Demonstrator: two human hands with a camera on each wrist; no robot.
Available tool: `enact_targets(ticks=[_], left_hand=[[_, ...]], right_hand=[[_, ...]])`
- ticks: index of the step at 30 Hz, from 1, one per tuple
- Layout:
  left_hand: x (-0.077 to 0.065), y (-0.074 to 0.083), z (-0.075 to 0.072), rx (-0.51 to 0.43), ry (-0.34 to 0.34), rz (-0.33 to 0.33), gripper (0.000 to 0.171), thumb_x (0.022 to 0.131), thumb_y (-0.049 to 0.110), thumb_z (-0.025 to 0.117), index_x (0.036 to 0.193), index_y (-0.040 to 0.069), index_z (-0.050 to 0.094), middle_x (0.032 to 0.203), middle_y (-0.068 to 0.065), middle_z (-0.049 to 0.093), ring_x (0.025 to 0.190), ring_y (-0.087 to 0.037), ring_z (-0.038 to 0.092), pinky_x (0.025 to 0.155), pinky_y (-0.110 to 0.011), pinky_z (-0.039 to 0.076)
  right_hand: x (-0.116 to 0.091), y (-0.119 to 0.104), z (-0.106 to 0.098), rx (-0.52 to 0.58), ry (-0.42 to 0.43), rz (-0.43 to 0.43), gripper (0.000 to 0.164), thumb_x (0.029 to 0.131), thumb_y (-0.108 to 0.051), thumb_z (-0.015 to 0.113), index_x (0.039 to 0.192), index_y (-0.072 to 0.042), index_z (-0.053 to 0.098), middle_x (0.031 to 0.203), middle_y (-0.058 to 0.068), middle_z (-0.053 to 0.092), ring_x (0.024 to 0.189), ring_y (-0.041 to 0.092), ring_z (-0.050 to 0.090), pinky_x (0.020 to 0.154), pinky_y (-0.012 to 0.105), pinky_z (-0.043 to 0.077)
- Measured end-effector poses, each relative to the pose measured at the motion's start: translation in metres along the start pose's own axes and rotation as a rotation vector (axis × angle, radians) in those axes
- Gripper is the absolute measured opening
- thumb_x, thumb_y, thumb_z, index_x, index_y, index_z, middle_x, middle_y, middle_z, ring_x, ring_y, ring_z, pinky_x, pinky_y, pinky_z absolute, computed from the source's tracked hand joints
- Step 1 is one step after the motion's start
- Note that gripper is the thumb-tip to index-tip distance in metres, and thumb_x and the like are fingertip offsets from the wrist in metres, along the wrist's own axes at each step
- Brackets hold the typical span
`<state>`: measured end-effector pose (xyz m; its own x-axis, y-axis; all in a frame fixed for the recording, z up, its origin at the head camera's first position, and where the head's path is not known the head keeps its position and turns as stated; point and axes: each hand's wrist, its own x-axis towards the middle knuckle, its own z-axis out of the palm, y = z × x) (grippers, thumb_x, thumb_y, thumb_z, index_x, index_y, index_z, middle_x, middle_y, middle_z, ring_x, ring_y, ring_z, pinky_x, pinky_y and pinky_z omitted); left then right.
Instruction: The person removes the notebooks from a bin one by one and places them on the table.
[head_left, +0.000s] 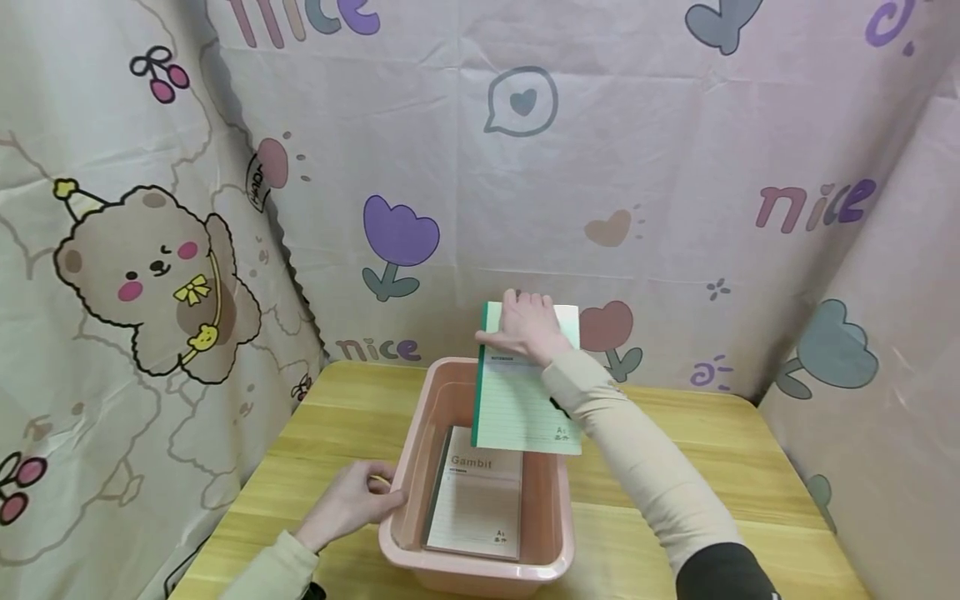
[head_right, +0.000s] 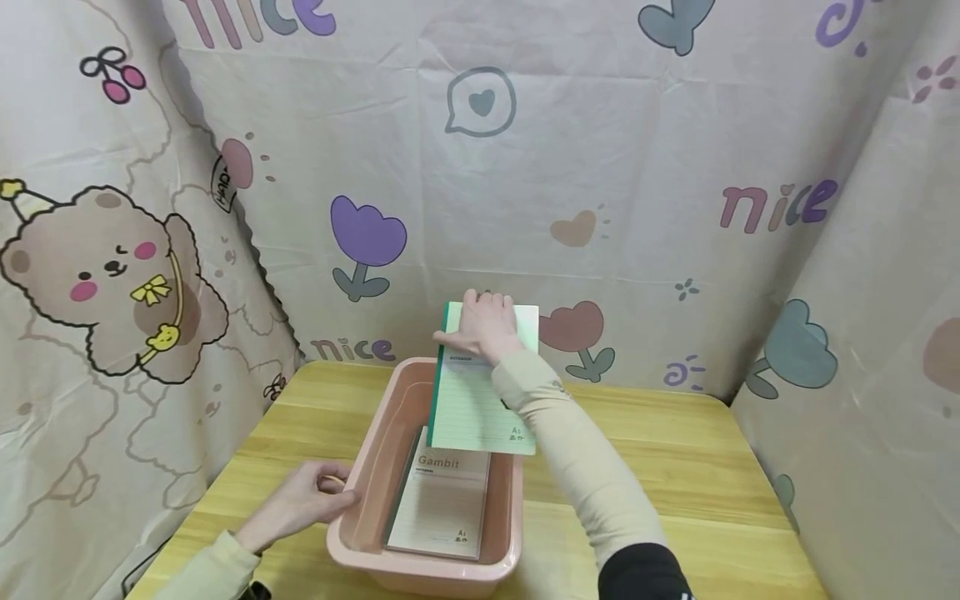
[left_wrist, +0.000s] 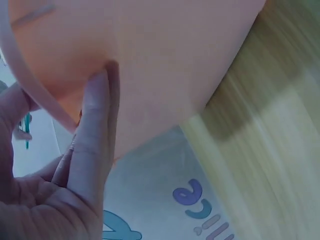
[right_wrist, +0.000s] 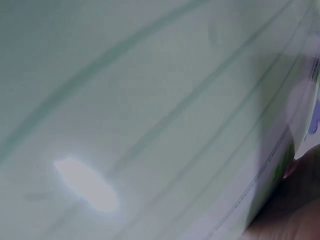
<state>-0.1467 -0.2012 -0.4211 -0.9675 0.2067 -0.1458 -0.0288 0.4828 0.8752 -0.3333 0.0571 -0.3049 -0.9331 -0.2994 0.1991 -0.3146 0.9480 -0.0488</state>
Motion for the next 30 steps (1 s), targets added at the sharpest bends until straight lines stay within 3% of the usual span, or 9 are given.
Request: enact_targets(ticks=[6,11,17,20,25,30], left_hand=[[0.001,0.001,-0.003,0.017,-0.024,-0.034,0.032,0.085,0.013,0.068,0.108,-0.009,0.062,0.069,-0.008,0.070,0.053,-0.015,0.068,0.049,-0.036,0.063],[0.000,0.003,-0.004,0.018,-0.036,-0.047,0.035,0.085,0.012,0.068,0.110,-0.011,0.060,0.068,-0.009,0.069,0.049,-0.014,0.067,0.046,-0.037,0.063],[-0.001,0.003,-0.006,0.012,-0.062,-0.055,0.035,0.085,0.011,0.067,0.111,-0.011,0.060,0.067,-0.010,0.068,0.050,-0.015,0.068,0.047,-0.037,0.063],[-0.001,0.003,-0.007,0.017,-0.064,-0.059,0.034,0.084,0.010,0.068,0.111,-0.011,0.060,0.067,-0.010,0.067,0.050,-0.015,0.068,0.047,-0.036,0.063],[-0.002,0.003,-0.008,0.010,-0.067,-0.056,0.035,0.084,0.009,0.068,0.111,-0.011,0.060,0.066,-0.010,0.067,0.051,-0.015,0.068,0.046,-0.036,0.063],[-0.002,0.001,-0.007,0.002,-0.068,-0.042,0.034,0.085,0.009,0.067,0.110,-0.012,0.059,0.066,-0.010,0.067,0.050,-0.015,0.068,0.046,-0.038,0.063]], right_hand=[[-0.004,0.037,-0.009,0.015,-0.005,0.014,0.069,0.082,-0.067,0.059,0.110,-0.005,0.050,0.107,0.017,0.062,0.104,0.037,0.057,0.093,0.045,0.045],[-0.013,0.077,-0.003,0.010,-0.008,0.034,0.066,0.081,-0.066,0.060,0.105,-0.004,0.049,0.102,0.018,0.062,0.103,0.038,0.058,0.092,0.047,0.044],[-0.029,0.126,0.017,0.009,-0.010,0.062,0.070,0.083,-0.062,0.059,0.111,0.002,0.051,0.105,0.026,0.062,0.108,0.044,0.058,0.093,0.053,0.044],[-0.036,0.143,0.028,0.020,0.000,0.067,0.071,0.082,-0.060,0.061,0.113,0.003,0.052,0.105,0.026,0.063,0.106,0.045,0.059,0.088,0.052,0.045],[-0.046,0.163,0.053,0.021,0.001,0.063,0.064,0.079,-0.058,0.064,0.103,0.001,0.051,0.091,0.021,0.062,0.091,0.042,0.058,0.076,0.046,0.041],[-0.054,0.174,0.086,0.014,-0.019,0.053,0.065,0.080,-0.059,0.065,0.101,0.000,0.051,0.089,0.020,0.061,0.091,0.042,0.059,0.078,0.049,0.042]])
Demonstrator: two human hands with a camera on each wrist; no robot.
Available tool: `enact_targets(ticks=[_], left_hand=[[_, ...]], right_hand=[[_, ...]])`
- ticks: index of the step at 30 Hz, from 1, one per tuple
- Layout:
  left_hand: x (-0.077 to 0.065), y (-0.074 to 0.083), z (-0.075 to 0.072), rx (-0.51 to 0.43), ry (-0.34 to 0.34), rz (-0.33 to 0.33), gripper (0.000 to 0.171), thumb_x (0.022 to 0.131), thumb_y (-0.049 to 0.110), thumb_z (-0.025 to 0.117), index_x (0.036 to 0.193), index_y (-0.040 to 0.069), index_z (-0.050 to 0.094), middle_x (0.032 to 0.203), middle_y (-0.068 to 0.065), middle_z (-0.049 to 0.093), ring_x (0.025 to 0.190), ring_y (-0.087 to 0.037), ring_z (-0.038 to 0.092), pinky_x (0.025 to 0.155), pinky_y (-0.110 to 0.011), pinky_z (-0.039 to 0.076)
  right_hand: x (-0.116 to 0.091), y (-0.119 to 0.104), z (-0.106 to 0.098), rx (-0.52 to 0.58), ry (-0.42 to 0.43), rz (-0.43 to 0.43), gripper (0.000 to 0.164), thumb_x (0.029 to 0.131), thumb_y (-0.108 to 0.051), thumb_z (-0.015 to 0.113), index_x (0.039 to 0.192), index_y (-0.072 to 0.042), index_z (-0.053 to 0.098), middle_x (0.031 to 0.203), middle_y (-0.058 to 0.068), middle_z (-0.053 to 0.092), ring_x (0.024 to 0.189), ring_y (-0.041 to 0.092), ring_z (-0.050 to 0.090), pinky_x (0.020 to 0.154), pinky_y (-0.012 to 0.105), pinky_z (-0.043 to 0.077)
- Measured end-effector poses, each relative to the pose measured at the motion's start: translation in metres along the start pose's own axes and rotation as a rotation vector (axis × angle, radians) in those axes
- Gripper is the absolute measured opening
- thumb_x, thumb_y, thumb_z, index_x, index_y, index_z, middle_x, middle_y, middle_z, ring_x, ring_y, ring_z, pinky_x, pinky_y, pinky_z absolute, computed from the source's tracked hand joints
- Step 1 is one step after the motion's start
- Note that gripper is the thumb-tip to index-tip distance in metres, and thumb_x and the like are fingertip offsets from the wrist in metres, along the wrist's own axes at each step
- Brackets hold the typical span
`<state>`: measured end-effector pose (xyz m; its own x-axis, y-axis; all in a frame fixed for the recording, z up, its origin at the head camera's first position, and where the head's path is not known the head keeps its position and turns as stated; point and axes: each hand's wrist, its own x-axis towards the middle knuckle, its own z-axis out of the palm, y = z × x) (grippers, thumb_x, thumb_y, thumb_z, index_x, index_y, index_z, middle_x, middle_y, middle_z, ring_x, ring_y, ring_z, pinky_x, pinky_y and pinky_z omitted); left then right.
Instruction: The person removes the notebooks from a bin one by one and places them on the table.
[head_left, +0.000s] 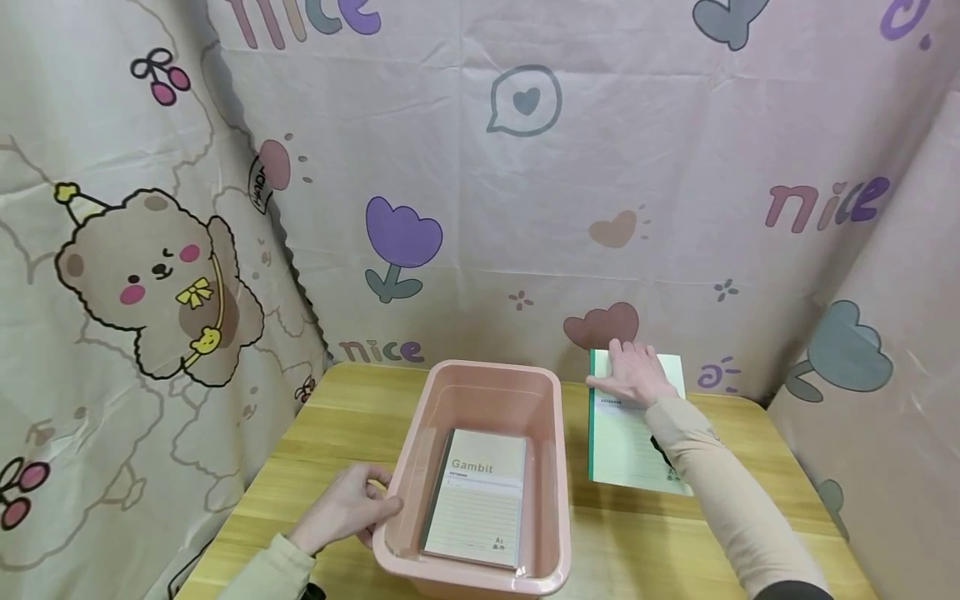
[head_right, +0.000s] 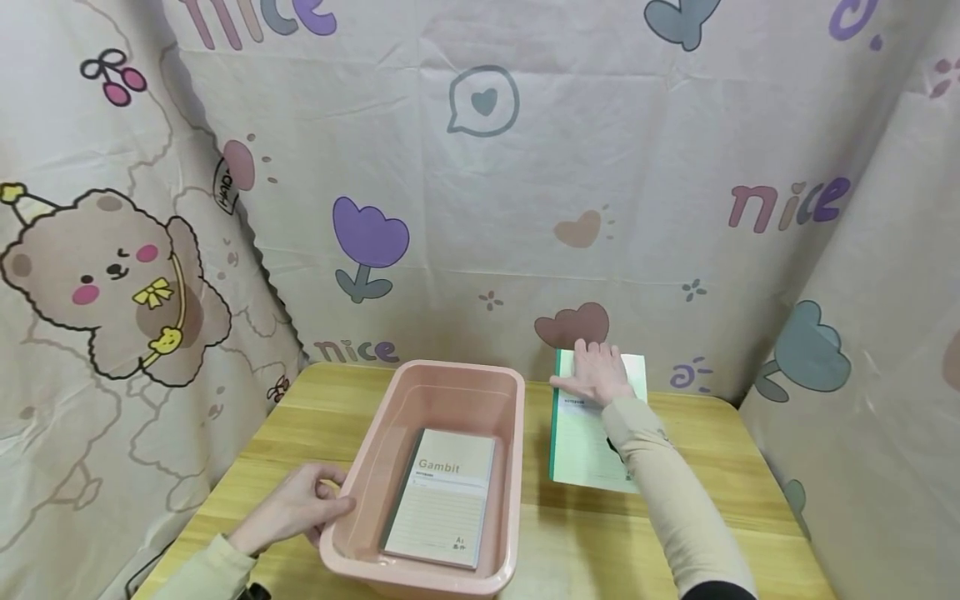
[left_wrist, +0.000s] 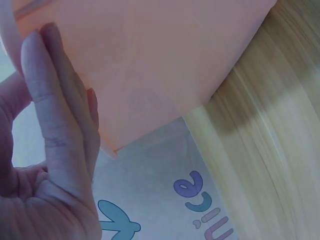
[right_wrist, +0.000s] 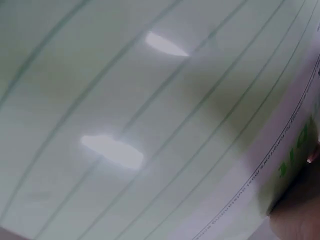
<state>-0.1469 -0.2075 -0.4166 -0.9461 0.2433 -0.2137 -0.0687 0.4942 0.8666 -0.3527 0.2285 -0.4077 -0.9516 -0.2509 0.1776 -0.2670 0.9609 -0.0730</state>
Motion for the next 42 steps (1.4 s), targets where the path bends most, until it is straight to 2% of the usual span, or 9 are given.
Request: enact_targets(ticks=[5,10,18,23,30,42], left_hand=[[-0.002,-0.002,0.002,-0.005,0.005,0.010,0.034,0.085,0.009,0.066,0.110,-0.012,0.058,0.065,-0.010,0.067,0.049,-0.015,0.067,0.045,-0.039,0.062],[-0.003,-0.001,0.003,-0.009,0.006,0.006,0.038,0.084,0.009,0.066,0.112,-0.015,0.057,0.065,-0.009,0.066,0.049,-0.015,0.066,0.045,-0.038,0.062],[-0.003,0.000,0.003,-0.026,-0.009,0.014,0.039,0.085,0.008,0.067,0.113,-0.015,0.057,0.065,-0.009,0.067,0.050,-0.015,0.067,0.046,-0.038,0.062],[-0.003,0.000,0.002,-0.037,-0.012,0.018,0.038,0.084,0.008,0.067,0.113,-0.015,0.057,0.065,-0.009,0.067,0.050,-0.016,0.068,0.046,-0.040,0.062],[-0.004,0.000,0.002,-0.032,-0.006,0.015,0.037,0.085,0.008,0.067,0.113,-0.015,0.057,0.066,-0.009,0.067,0.052,-0.018,0.069,0.046,-0.039,0.062],[-0.003,0.000,0.003,-0.008,0.011,0.006,0.040,0.084,0.008,0.067,0.115,-0.016,0.056,0.066,-0.009,0.067,0.050,-0.016,0.067,0.045,-0.038,0.062]], right_hand=[[-0.008,0.005,0.036,0.008,0.006,-0.010,0.067,0.078,-0.060,0.067,0.103,0.000,0.053,0.090,0.020,0.063,0.092,0.041,0.061,0.078,0.050,0.043],[-0.016,0.009,0.070,0.026,0.004,-0.005,0.061,0.077,-0.057,0.070,0.098,-0.001,0.053,0.085,0.017,0.060,0.087,0.038,0.060,0.077,0.048,0.042],[-0.021,0.011,0.102,0.022,0.002,-0.002,0.059,0.077,-0.055,0.072,0.096,-0.002,0.052,0.091,0.019,0.060,0.097,0.040,0.060,0.084,0.052,0.043],[-0.021,0.009,0.105,0.011,0.000,-0.003,0.063,0.079,-0.055,0.071,0.102,0.001,0.052,0.096,0.021,0.058,0.100,0.040,0.056,0.086,0.053,0.044],[-0.019,0.007,0.103,0.055,-0.012,0.006,0.067,0.081,-0.052,0.072,0.117,0.001,0.053,0.109,0.023,0.055,0.103,0.043,0.051,0.090,0.056,0.047],[-0.018,0.000,0.090,0.032,-0.023,-0.005,0.065,0.082,-0.050,0.071,0.119,0.000,0.054,0.106,0.022,0.054,0.101,0.043,0.052,0.086,0.057,0.048]])
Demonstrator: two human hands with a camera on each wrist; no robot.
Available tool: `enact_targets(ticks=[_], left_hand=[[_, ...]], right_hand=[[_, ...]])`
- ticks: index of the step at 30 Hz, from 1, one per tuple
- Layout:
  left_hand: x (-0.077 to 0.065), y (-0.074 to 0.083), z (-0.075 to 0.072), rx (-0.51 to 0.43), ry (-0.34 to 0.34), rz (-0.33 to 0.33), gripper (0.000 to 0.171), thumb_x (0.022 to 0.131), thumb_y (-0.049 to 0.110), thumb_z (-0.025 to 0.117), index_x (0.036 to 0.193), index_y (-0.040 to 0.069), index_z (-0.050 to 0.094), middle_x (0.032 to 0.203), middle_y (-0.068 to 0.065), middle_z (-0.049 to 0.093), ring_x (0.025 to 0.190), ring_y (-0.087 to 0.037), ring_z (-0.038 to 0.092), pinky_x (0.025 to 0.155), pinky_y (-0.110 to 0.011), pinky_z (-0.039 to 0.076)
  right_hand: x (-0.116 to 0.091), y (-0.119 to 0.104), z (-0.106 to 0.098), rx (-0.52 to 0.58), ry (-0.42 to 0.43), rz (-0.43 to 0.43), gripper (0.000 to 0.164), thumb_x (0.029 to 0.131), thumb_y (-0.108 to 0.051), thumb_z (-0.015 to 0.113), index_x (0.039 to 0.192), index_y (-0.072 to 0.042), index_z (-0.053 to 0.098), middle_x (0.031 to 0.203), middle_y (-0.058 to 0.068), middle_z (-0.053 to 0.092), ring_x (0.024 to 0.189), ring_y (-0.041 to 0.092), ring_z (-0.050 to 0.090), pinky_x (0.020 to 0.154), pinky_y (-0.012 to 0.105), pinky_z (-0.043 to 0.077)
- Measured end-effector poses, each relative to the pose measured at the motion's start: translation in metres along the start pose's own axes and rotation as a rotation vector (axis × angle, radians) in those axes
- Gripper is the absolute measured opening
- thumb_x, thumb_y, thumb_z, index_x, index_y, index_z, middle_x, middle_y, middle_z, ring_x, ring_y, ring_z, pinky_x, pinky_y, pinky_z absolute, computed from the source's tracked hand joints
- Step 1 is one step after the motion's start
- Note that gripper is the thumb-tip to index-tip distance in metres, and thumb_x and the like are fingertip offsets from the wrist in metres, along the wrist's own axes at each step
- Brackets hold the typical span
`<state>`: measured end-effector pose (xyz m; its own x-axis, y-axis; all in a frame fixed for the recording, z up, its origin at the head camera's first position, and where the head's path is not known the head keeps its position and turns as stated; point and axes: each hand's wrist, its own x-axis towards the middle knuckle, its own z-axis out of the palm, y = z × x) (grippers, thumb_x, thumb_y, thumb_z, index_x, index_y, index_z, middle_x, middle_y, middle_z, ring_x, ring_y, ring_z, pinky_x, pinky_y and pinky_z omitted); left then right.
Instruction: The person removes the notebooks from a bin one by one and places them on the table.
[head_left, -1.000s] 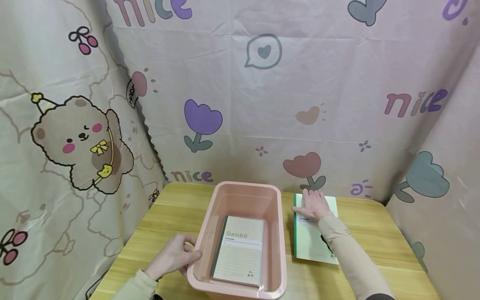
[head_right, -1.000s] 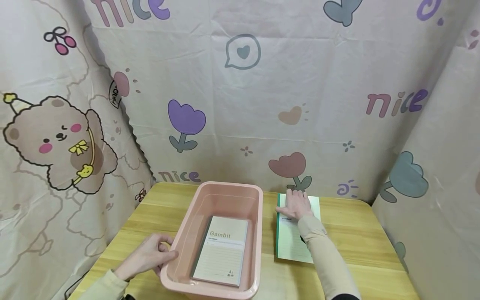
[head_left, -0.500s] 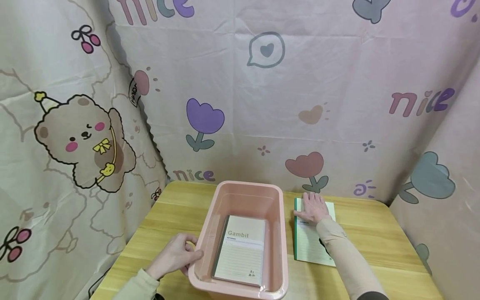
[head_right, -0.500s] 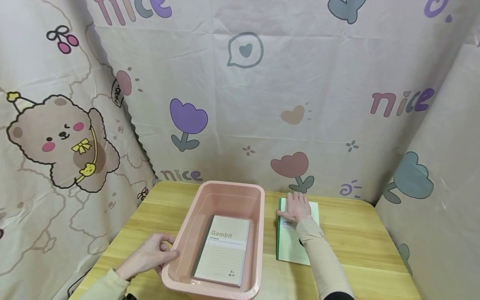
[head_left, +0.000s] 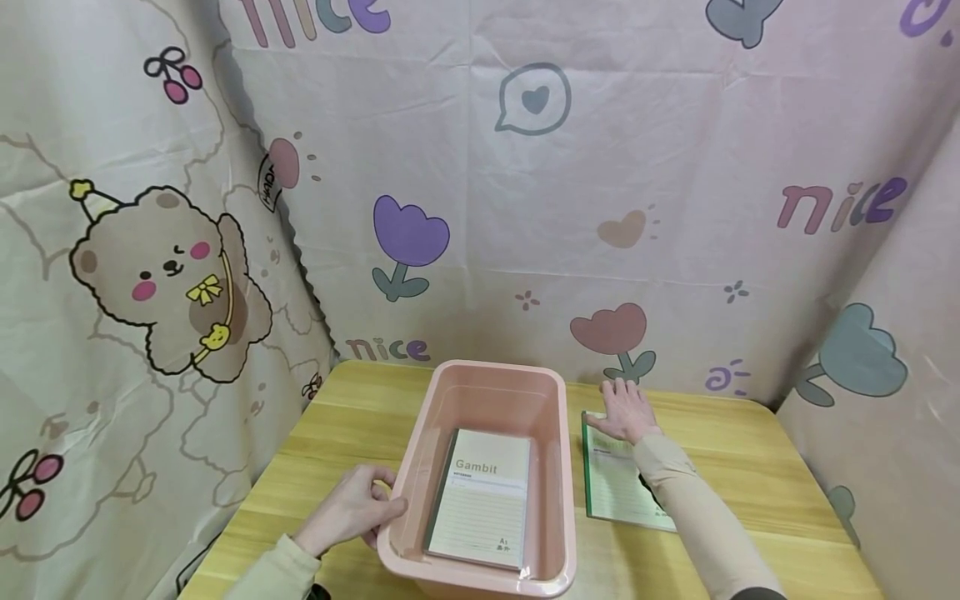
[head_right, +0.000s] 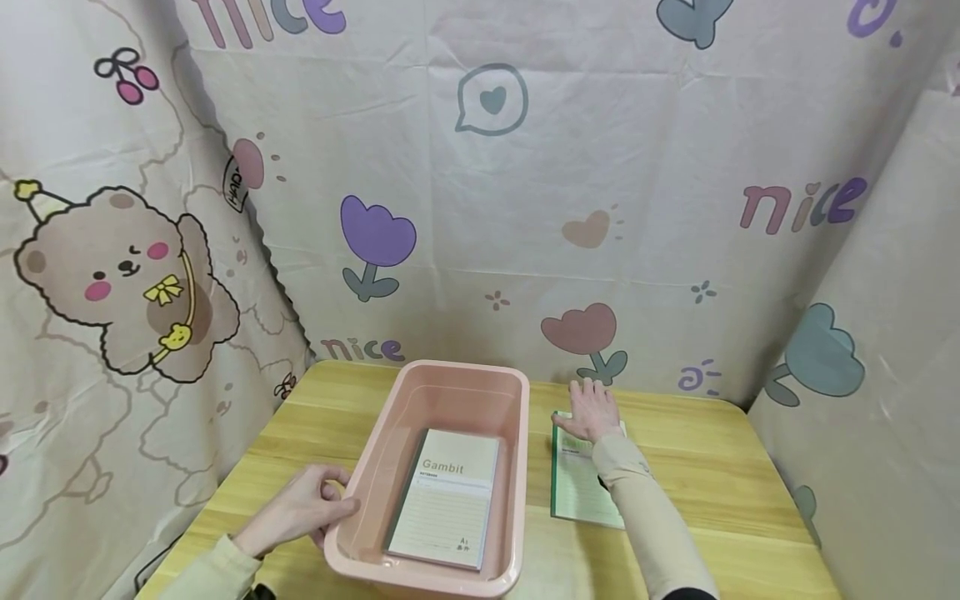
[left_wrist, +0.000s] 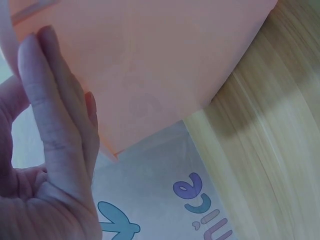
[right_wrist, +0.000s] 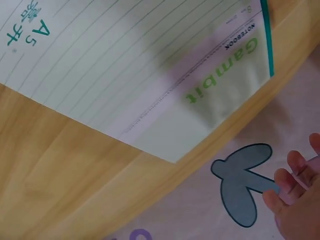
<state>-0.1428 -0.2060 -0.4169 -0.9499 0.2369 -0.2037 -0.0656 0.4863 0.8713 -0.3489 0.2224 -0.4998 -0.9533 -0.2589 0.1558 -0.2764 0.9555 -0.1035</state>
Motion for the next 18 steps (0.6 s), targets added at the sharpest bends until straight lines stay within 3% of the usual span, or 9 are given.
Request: enact_targets(ticks=[9,18], left_hand=[[0.000,0.001,-0.001,0.013,-0.007,0.020,0.042,0.084,0.007,0.066,0.116,-0.017,0.055,0.065,-0.009,0.067,0.047,-0.014,0.066,0.044,-0.038,0.061],[0.001,0.001,0.001,0.016,-0.006,0.019,0.041,0.084,0.007,0.065,0.116,-0.017,0.055,0.067,-0.009,0.069,0.050,-0.016,0.068,0.044,-0.037,0.061]], right_hand=[[0.004,-0.020,-0.022,-0.027,0.004,-0.010,0.064,0.084,-0.053,0.067,0.117,0.000,0.054,0.116,0.025,0.056,0.111,0.043,0.053,0.089,0.059,0.050],[0.008,-0.044,-0.054,0.022,-0.024,0.057,0.058,0.092,-0.048,0.062,0.115,0.004,0.051,0.114,0.029,0.054,0.113,0.049,0.051,0.087,0.061,0.048]])
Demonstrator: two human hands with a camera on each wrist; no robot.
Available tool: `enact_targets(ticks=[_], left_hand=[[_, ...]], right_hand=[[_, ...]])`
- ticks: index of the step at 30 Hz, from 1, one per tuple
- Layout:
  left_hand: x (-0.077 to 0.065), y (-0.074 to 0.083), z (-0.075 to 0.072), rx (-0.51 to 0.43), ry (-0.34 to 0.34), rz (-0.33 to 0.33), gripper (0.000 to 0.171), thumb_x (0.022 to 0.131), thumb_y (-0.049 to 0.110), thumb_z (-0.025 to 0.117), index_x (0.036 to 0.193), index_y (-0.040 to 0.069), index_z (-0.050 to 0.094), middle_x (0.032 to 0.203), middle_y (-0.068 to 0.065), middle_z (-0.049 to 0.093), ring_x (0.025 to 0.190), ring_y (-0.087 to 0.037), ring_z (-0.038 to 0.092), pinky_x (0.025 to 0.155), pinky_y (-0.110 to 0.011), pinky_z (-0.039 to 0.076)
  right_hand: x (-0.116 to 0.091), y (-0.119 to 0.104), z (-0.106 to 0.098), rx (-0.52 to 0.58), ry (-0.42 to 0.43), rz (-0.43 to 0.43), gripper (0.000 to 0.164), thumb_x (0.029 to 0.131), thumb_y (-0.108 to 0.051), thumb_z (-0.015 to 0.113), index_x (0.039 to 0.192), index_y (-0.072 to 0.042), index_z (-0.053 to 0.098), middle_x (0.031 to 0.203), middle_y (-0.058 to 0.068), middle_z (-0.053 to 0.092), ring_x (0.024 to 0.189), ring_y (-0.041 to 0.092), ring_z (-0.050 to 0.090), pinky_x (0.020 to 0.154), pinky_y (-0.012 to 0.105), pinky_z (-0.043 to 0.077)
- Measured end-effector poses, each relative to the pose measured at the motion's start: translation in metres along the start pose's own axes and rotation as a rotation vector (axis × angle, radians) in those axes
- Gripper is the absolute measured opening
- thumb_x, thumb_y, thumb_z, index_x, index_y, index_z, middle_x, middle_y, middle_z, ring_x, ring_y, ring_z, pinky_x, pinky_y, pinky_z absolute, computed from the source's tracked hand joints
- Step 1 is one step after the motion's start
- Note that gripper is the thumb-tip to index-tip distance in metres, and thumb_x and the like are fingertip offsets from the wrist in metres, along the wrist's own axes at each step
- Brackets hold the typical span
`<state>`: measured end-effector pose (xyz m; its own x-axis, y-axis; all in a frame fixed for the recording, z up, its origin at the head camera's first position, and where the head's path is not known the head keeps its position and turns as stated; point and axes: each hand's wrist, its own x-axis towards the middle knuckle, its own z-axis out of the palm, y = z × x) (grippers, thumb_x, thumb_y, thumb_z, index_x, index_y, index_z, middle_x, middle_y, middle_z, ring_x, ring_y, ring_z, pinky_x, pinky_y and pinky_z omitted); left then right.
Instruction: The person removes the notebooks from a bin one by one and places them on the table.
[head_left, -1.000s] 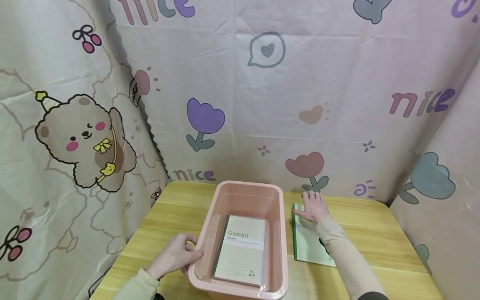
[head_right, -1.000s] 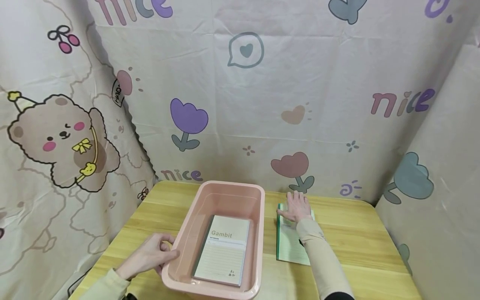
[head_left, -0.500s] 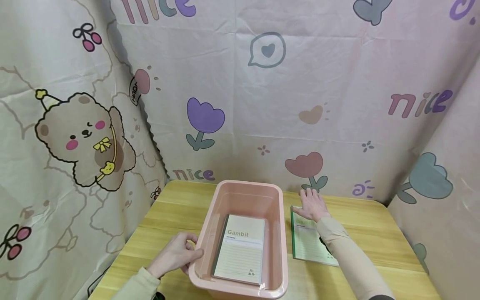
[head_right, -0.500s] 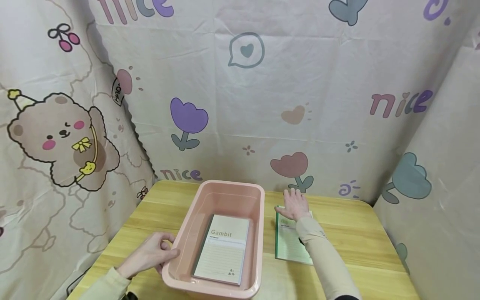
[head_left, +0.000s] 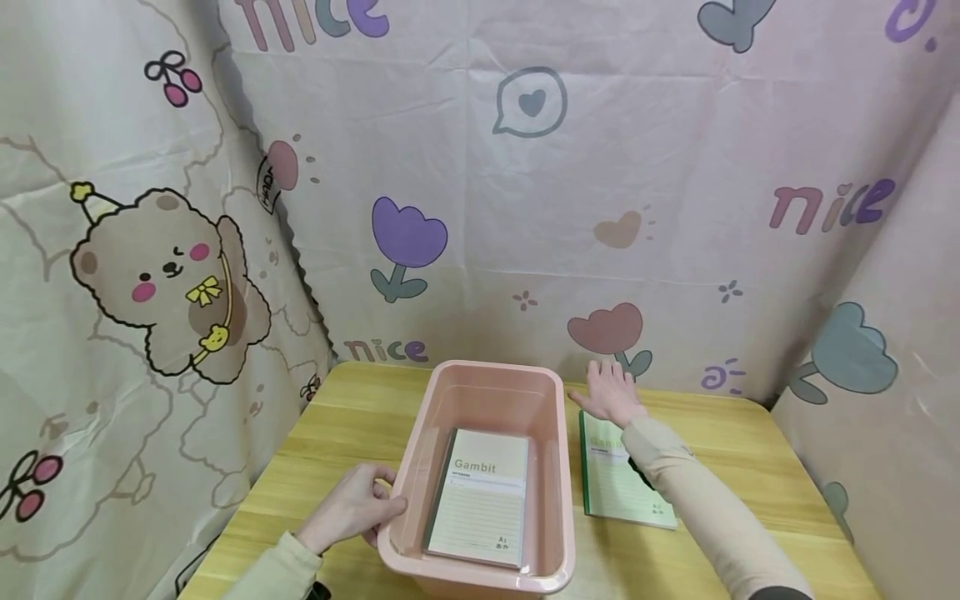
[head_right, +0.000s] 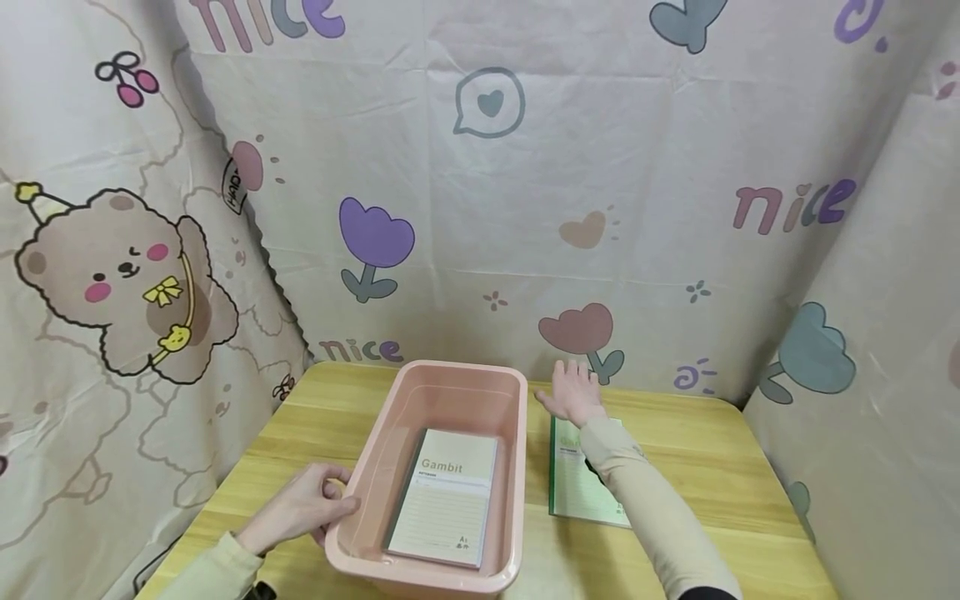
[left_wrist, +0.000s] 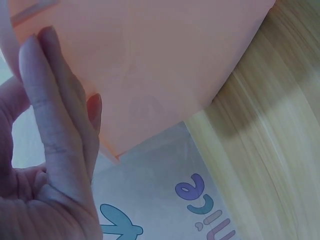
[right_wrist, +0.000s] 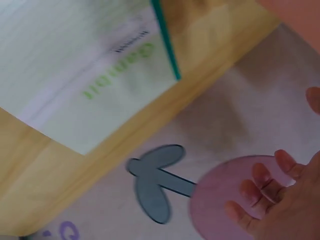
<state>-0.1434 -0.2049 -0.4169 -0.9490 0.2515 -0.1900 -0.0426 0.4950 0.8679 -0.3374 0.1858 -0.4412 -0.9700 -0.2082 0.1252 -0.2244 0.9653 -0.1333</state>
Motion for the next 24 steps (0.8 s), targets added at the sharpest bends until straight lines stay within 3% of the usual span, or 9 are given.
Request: enact_targets(ticks=[7,11,17,24], left_hand=[[0.002,0.001,0.002,0.003,0.004,0.001,0.040,0.084,0.007,0.066,0.115,-0.016,0.056,0.068,-0.009,0.070,0.049,-0.016,0.067,0.044,-0.037,0.062],[0.001,0.002,0.001,0.003,-0.001,-0.003,0.040,0.084,0.007,0.065,0.115,-0.016,0.056,0.068,-0.009,0.070,0.049,-0.016,0.068,0.044,-0.037,0.062],[0.000,0.002,0.000,-0.002,-0.004,-0.007,0.041,0.084,0.006,0.065,0.116,-0.017,0.055,0.070,-0.010,0.071,0.051,-0.018,0.069,0.045,-0.037,0.062],[0.000,0.001,0.000,0.007,0.003,-0.009,0.039,0.084,0.007,0.064,0.115,-0.016,0.056,0.071,-0.010,0.072,0.052,-0.019,0.069,0.045,-0.037,0.062]], right_hand=[[-0.002,-0.021,-0.038,0.030,0.057,0.001,0.059,0.096,-0.045,0.057,0.122,0.008,0.050,0.116,0.029,0.053,0.117,0.049,0.049,0.091,0.061,0.047],[-0.005,-0.043,-0.051,0.022,0.044,-0.023,0.062,0.097,-0.047,0.056,0.125,0.007,0.049,0.119,0.028,0.053,0.118,0.047,0.048,0.092,0.059,0.046],[-0.008,-0.089,-0.060,-0.042,-0.011,-0.076,0.062,0.095,-0.053,0.057,0.120,0.003,0.050,0.122,0.024,0.053,0.116,0.040,0.048,0.094,0.052,0.047],[-0.013,-0.140,-0.058,-0.137,-0.113,-0.145,0.071,0.093,-0.061,0.057,0.129,0.000,0.051,0.124,0.017,0.053,0.118,0.033,0.048,0.099,0.047,0.047]])
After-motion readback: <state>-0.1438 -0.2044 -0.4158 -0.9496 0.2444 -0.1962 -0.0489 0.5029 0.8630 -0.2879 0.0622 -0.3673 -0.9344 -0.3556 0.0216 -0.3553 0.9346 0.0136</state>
